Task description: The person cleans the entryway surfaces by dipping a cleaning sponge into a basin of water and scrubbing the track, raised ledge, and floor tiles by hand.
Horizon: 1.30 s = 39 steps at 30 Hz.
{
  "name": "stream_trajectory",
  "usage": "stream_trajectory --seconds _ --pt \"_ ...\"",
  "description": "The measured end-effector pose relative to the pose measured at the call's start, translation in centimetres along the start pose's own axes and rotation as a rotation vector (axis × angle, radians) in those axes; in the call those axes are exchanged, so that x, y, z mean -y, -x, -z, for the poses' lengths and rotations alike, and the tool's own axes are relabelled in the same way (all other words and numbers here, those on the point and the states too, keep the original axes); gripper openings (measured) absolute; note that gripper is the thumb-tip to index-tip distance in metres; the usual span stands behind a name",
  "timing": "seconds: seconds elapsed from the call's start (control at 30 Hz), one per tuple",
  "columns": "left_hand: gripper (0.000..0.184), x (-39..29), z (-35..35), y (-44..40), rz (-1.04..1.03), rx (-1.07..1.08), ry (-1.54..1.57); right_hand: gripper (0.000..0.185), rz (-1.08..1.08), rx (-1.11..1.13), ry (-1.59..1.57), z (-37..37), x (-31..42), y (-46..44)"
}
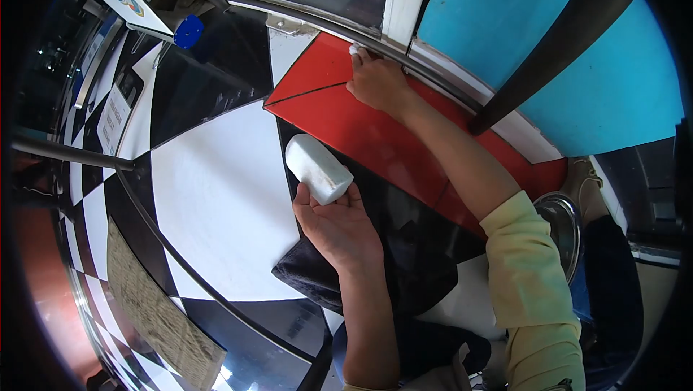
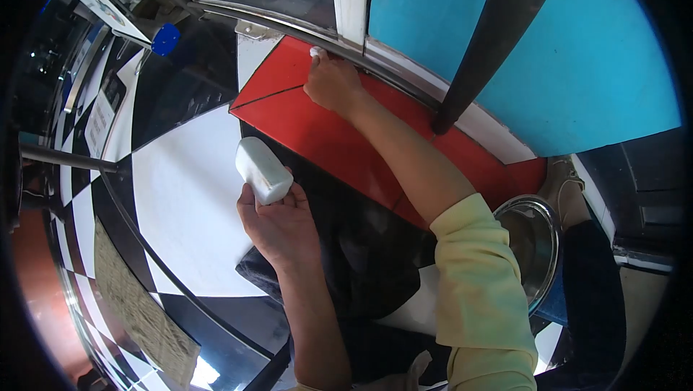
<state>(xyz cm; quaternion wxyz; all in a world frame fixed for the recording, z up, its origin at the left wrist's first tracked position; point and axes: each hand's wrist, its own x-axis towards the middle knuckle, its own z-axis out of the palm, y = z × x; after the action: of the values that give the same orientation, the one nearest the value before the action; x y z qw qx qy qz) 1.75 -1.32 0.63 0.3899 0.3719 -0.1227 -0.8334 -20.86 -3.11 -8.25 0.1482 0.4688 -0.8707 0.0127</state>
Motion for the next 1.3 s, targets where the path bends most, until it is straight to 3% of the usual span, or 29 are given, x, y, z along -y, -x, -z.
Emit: stream_trajectory --seconds 0.13,0.33,0.37,0.47,0.5,0.6,0.7,0.8,0.9,0.97,1.1,1.3 --pt "0.049 0.1 0.0 0.1 -0.003 0.018 0.0 0.051 0.014 0.206 -0.106 0.2 0.1 -3.1" --pt "0.046 -0.2 0.2 -0.1 -0.001 0.046 -0.041 0.043 -0.061 0.251 -0.271 -1.0 3.0 -8.8" --pt "0.047 -0.2 0.4 -0.3 -0.001 0.049 -0.046 0.034 -0.114 0.125 -0.273 -1.2 3.5 -8.6" --pt "0.049 -0.2 -0.1 -0.1 0.005 0.029 -0.023 0.026 0.018 0.229 -0.044 -1.1 3.8 -6.7" --pt "0.05 -0.2 -0.2 0.1 0.007 0.013 -0.011 0.019 -0.005 0.117 0.03 -1.7 4.0 -5.5" --pt "0.052 -0.2 0.0 0.0 -0.002 0.024 -0.007 0.017 -0.058 0.209 0.008 -0.5 3.3 -2.2" --pt "0.053 -0.3 0.2 -0.1 -0.009 0.04 0.006 0.014 -0.092 0.112 0.102 0.0 2.0 1.5" --pt "0.053 -0.2 0.2 -0.1 -0.012 0.029 0.017 0.019 -0.047 0.295 0.075 2.9 0.2 3.8" --pt "0.054 -0.1 0.3 -0.2 -0.013 0.026 0.011 0.028 -0.123 0.214 -0.024 4.0 -0.1 5.1" --pt "0.053 -0.2 0.2 -0.1 -0.012 0.03 0.01 0.018 -0.133 0.209 -0.02 4.1 -0.2 4.9" --pt "0.053 -0.2 0.2 -0.2 -0.01 0.012 0.013 0.019 -0.242 0.185 -0.141 3.0 -1.0 3.9" --pt "0.052 0.0 0.4 -0.4 -0.014 0.049 0.004 0.026 -0.152 -0.223 -0.239 0.4 -1.8 3.6"
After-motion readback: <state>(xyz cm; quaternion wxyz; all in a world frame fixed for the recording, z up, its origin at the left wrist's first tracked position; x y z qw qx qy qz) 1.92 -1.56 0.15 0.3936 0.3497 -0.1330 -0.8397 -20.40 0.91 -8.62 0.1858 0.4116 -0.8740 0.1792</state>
